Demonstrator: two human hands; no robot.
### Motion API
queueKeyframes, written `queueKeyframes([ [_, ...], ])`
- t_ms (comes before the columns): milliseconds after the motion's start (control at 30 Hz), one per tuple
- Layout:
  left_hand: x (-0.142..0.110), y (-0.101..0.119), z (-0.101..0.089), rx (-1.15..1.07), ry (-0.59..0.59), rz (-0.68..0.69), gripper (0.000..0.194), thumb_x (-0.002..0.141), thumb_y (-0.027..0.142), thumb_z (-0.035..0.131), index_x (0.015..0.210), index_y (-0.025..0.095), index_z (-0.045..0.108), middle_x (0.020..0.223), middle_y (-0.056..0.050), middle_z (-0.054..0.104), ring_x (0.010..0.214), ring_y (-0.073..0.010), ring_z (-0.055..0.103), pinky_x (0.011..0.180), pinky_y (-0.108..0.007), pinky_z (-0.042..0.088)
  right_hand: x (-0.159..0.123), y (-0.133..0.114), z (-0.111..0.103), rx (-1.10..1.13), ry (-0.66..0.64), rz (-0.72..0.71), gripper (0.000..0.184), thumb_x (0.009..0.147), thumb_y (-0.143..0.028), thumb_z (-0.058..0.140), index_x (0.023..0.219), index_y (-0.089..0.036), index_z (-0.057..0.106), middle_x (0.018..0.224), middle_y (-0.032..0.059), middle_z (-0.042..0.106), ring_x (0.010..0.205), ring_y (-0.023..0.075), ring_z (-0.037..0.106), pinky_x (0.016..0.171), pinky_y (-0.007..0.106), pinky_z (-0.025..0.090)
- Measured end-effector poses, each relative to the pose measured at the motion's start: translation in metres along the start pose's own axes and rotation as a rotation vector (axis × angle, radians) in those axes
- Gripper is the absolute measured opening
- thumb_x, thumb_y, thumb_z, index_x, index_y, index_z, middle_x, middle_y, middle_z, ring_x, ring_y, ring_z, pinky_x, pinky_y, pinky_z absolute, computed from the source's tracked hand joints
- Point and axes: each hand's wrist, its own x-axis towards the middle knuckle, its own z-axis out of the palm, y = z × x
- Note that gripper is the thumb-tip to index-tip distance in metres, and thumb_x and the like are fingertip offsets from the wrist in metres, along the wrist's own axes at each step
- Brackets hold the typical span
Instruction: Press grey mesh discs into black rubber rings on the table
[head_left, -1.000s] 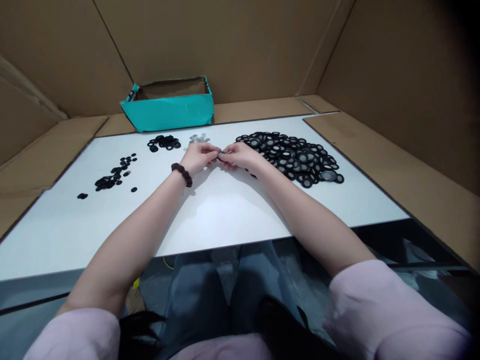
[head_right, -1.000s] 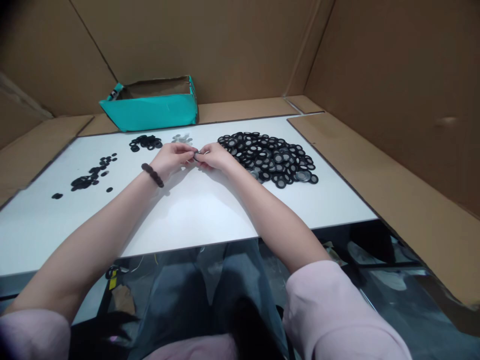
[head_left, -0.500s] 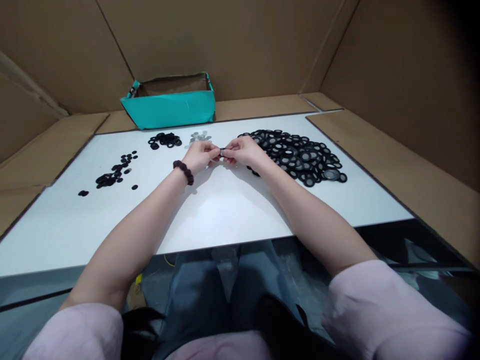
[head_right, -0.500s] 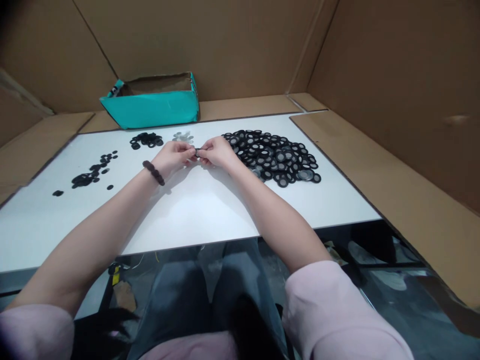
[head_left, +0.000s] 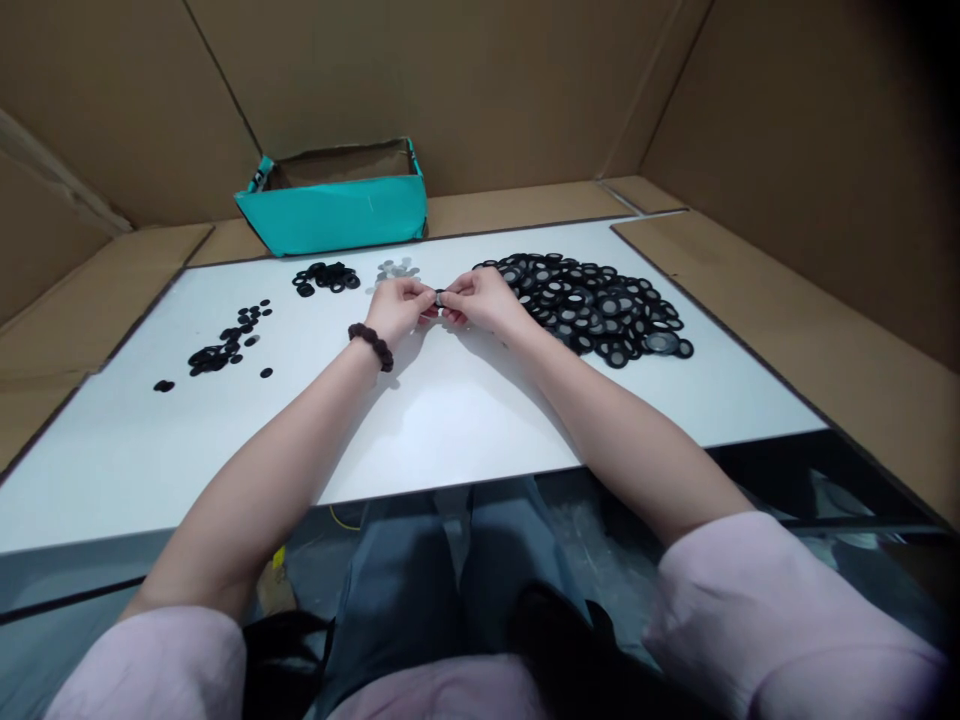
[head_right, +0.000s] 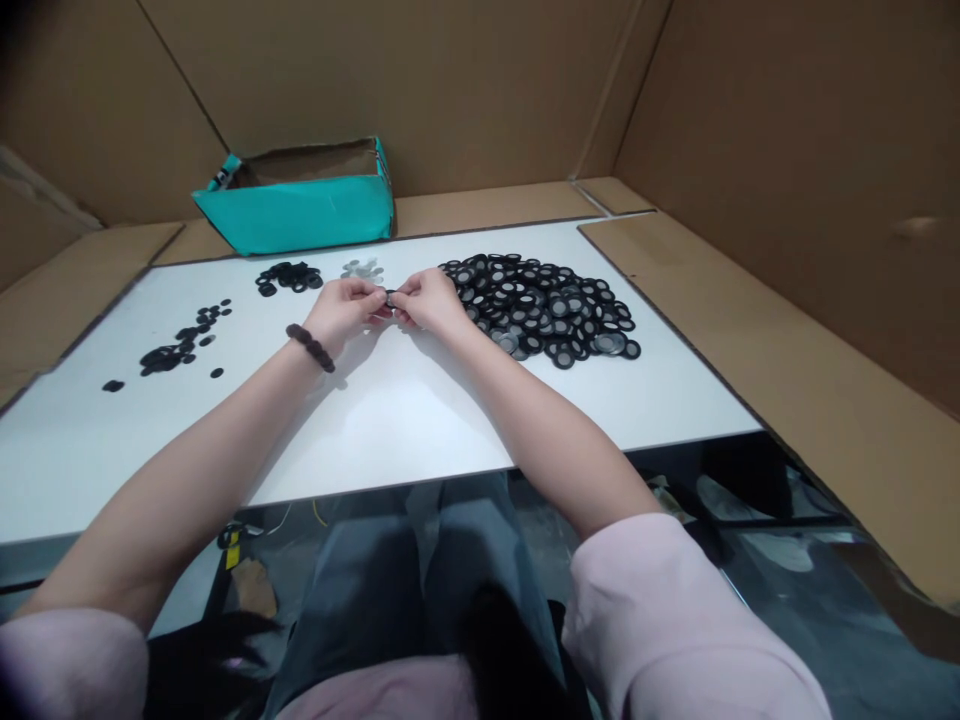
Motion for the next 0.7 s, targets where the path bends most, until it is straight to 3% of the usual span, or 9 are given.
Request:
queueKeyframes([
  [100,-0.001,0.002,0.001,-0.024,0.017,0.004,0.002,0.084,0.012,0.071,0.086,0.013,0.070,0.083,-0.009,0.076,0.090,-0.0250,0.078,0.086,-0.041,0.065,-0.001,-0.001,0.003,0.087,0.004,0.043,0.031,0.091,-0.001,0.073,0.065,-0.015,0.062,0.053,-0.0010,0.063,0.048,0.0084,0.058,0.056,0.017,0.055],
  [300,-0.004,0.009,0.002,-0.057,0.017,0.032,0.017,0.079,0.005,0.068,0.092,0.010,0.077,0.080,-0.006,0.076,0.087,-0.0226,0.077,0.097,-0.046,0.063,-0.008,-0.011,-0.002,0.223,-0.073,0.183,0.036,0.099,0.000,0.064,0.067,-0.016,0.060,0.059,0.0014,0.068,0.053,0.0079,0.064,0.057,0.015,0.056],
  [500,-0.006,0.011,-0.003,-0.044,-0.036,-0.001,0.011,0.078,0.006,0.069,0.083,0.012,0.077,0.072,-0.006,0.072,0.087,-0.0256,0.077,0.098,-0.052,0.062,-0.007,-0.011,-0.007,0.140,-0.150,0.194,0.038,0.100,-0.002,0.063,0.063,-0.013,0.062,0.060,0.0031,0.067,0.049,0.0069,0.059,0.050,0.016,0.050],
  [700,-0.007,0.011,-0.007,0.021,-0.106,-0.039,0.004,0.077,0.014,0.074,0.081,0.014,0.076,0.070,-0.006,0.071,0.090,-0.0280,0.076,0.096,-0.051,0.061,-0.007,-0.008,-0.006,-0.034,-0.156,0.119,0.039,0.095,0.000,0.066,0.061,-0.016,0.058,0.055,0.0015,0.066,0.052,0.0090,0.062,0.053,0.016,0.051],
])
